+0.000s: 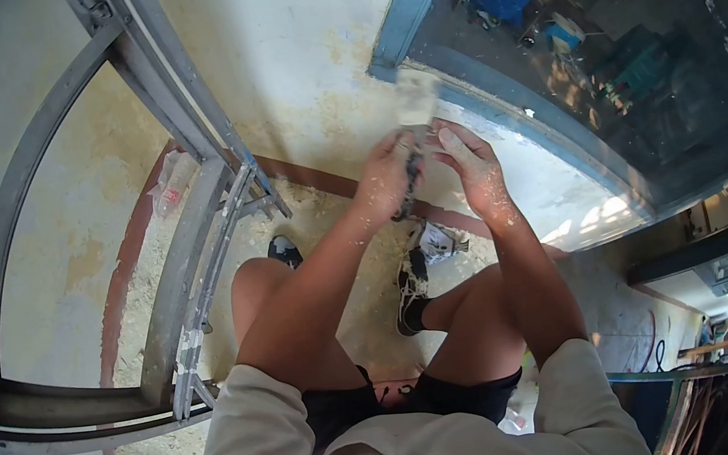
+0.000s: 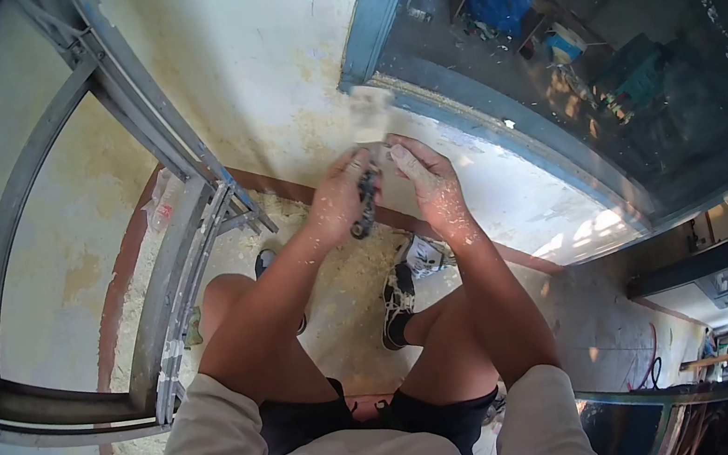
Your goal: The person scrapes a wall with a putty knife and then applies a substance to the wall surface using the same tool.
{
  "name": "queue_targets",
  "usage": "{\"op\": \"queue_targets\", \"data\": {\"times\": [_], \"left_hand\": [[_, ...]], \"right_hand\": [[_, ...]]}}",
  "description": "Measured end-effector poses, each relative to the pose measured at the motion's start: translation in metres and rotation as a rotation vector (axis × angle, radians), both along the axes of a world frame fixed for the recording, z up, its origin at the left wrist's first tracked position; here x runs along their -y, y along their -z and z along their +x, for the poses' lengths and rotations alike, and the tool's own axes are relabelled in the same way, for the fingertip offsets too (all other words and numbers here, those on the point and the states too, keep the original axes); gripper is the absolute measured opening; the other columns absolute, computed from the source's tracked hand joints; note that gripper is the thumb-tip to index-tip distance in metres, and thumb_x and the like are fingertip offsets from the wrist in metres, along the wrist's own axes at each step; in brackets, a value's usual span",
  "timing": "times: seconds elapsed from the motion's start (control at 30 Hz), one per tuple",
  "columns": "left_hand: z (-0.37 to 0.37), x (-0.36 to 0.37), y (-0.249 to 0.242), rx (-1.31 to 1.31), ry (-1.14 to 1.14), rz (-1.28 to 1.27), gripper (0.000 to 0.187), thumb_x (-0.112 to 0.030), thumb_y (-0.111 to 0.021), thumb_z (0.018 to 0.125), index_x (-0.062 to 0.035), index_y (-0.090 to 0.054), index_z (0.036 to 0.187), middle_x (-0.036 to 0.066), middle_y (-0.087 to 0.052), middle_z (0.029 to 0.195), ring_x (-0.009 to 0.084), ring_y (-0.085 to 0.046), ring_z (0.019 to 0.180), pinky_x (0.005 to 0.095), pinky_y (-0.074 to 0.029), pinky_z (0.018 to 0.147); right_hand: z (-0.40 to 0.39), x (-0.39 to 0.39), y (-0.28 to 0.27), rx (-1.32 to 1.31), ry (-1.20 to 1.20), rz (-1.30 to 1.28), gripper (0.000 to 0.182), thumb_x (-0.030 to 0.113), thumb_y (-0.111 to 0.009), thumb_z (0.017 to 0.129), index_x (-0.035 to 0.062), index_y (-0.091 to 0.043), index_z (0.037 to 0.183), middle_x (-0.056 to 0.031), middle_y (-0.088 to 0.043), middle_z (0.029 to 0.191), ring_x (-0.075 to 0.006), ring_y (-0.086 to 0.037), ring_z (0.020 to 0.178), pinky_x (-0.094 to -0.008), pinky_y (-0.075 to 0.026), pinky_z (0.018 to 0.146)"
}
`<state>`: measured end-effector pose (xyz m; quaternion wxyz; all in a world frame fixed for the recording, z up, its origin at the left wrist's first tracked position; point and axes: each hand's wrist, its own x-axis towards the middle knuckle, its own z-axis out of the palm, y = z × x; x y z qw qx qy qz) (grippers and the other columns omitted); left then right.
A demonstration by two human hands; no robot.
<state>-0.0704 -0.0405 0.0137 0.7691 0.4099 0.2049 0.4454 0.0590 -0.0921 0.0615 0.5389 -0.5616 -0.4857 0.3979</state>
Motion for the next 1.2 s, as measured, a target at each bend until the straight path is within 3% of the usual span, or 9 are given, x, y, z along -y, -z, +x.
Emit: {"op": "queue_targets", "data": {"times": [0.07, 0.23, 0.3, 0.4, 0.53, 0.7, 0.83, 1.07, 1.2], "left_hand": [[-0.002, -0.036, 0.020, -0.091, -0.186, -0.096, 0.025, -0.025, -0.048, 0.097, -0.0018, -0.054, 0.094, 0.004, -0.055, 0.070, 0.0139, -0.054, 0.058, 0.0269, -0.046, 0.056], [-0.011, -0.102, 0.024, -0.132, -0.401, -0.187, 0.029, -0.030, -0.049, 0.095, -0.0025, -0.052, 0.085, 0.006, -0.055, 0.068, 0.0148, -0.052, 0.055, 0.0276, -0.045, 0.055], [-0.013, -0.118, 0.021, -0.147, -0.405, -0.218, 0.032, -0.033, -0.050, 0.095, -0.0027, -0.052, 0.082, 0.006, -0.055, 0.067, 0.0150, -0.052, 0.055, 0.0276, -0.044, 0.054], [-0.015, -0.136, 0.029, -0.401, -0.456, -0.092, 0.047, -0.045, -0.048, 0.094, -0.0056, -0.050, 0.068, 0.005, -0.051, 0.056, 0.0133, -0.047, 0.049, 0.0277, -0.039, 0.050], [0.006, -0.152, 0.051, -0.461, -0.526, -0.083, 0.056, -0.050, -0.044, 0.095, -0.0066, -0.048, 0.060, 0.003, -0.046, 0.049, 0.0128, -0.041, 0.042, 0.0279, -0.035, 0.044], [0.032, -0.155, 0.043, -0.495, -0.617, -0.103, 0.058, -0.051, -0.043, 0.095, -0.0060, -0.045, 0.059, 0.004, -0.044, 0.049, 0.0135, -0.042, 0.043, 0.0281, -0.036, 0.045], [0.032, -0.162, 0.047, -0.318, -0.694, 0.018, 0.057, -0.051, -0.046, 0.094, -0.0057, -0.047, 0.060, 0.004, -0.044, 0.049, 0.0122, -0.043, 0.043, 0.0271, -0.036, 0.044], [0.016, -0.174, 0.025, -0.500, -0.799, 0.139, 0.052, -0.042, -0.057, 0.091, -0.0009, -0.054, 0.059, 0.002, -0.046, 0.048, 0.0103, -0.042, 0.044, 0.0284, -0.036, 0.044], [0.008, -0.174, 0.061, -0.647, -0.802, 0.115, 0.051, -0.042, -0.058, 0.091, 0.0001, -0.055, 0.060, 0.003, -0.047, 0.048, 0.0100, -0.042, 0.044, 0.0292, -0.036, 0.045]], "right_hand": [[0.008, -0.026, 0.019, -0.063, -0.006, -0.040, 0.037, 0.030, -0.054, 0.094, 0.0034, -0.058, 0.119, -0.0070, -0.062, 0.115, -0.0172, -0.059, 0.100, -0.0297, -0.046, 0.085], [0.009, -0.076, 0.082, -0.207, 0.039, -0.235, 0.036, 0.031, -0.056, 0.093, 0.0028, -0.059, 0.115, -0.0069, -0.063, 0.111, -0.0166, -0.060, 0.098, -0.0305, -0.048, 0.082], [0.004, -0.086, 0.084, 0.014, -0.007, -0.125, 0.038, 0.035, -0.060, 0.090, 0.0000, -0.064, 0.106, -0.0085, -0.067, 0.095, -0.0152, -0.062, 0.086, -0.0290, -0.049, 0.074], [0.002, -0.088, 0.089, 0.338, -0.044, -0.040, 0.035, 0.028, -0.063, 0.088, -0.0039, -0.063, 0.102, -0.0148, -0.067, 0.090, -0.0214, -0.064, 0.087, -0.0321, -0.050, 0.076], [0.014, -0.097, 0.103, 0.456, -0.163, 0.053, 0.031, 0.022, -0.064, 0.086, -0.0052, -0.063, 0.099, -0.0203, -0.065, 0.092, -0.0304, -0.064, 0.089, -0.0354, -0.049, 0.080], [0.023, -0.096, 0.104, 0.601, -0.222, 0.236, 0.026, 0.019, -0.063, 0.084, -0.0036, -0.064, 0.097, -0.0219, -0.063, 0.096, -0.0373, -0.061, 0.090, -0.0383, -0.048, 0.082], [0.020, -0.082, 0.091, 0.594, -0.218, 0.085, 0.026, 0.018, -0.064, 0.083, -0.0030, -0.064, 0.098, -0.0212, -0.063, 0.096, -0.0365, -0.061, 0.091, -0.0388, -0.048, 0.082], [0.027, -0.079, 0.098, 0.682, -0.239, 0.089, 0.025, 0.017, -0.064, 0.082, 0.0000, -0.065, 0.099, -0.0179, -0.063, 0.098, -0.0356, -0.060, 0.092, -0.0398, -0.048, 0.082], [0.026, -0.073, 0.091, 0.752, -0.244, 0.082, 0.025, 0.017, -0.064, 0.081, 0.0002, -0.064, 0.099, -0.0172, -0.062, 0.098, -0.0359, -0.060, 0.091, -0.0408, -0.048, 0.082]]}}
